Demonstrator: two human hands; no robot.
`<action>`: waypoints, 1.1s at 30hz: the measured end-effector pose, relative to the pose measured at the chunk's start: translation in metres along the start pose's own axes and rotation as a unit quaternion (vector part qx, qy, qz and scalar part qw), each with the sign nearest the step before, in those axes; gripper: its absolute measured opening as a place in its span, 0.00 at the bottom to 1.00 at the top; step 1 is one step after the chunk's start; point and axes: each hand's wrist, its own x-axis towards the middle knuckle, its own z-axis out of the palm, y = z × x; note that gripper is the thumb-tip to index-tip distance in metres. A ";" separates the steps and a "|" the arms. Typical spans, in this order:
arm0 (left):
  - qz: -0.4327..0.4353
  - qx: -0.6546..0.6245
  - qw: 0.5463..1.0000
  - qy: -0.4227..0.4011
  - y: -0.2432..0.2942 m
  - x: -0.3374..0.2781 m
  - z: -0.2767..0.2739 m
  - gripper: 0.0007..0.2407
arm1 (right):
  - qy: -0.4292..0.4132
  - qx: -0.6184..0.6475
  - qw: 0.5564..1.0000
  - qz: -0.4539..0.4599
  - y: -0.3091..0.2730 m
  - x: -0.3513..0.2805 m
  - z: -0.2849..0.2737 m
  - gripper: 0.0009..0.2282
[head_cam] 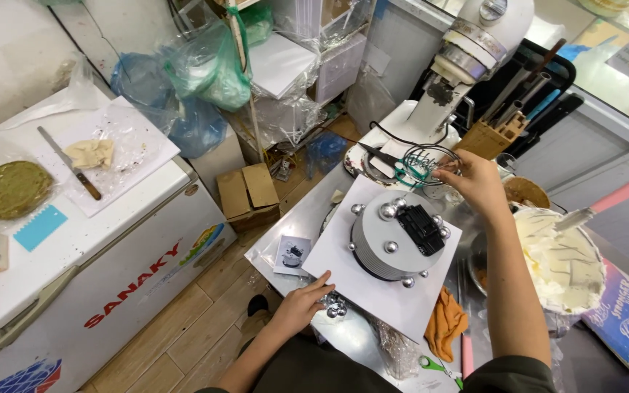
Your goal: The person is preparing cake decorations, specifically unpacking silver decorative balls and a 'Happy Birthday' cake topper in a bakery kitchen.
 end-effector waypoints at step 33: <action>-0.048 0.009 0.999 -0.016 0.002 0.002 0.003 0.23 | 0.023 -0.143 0.984 -0.105 0.028 -0.004 0.031 0.12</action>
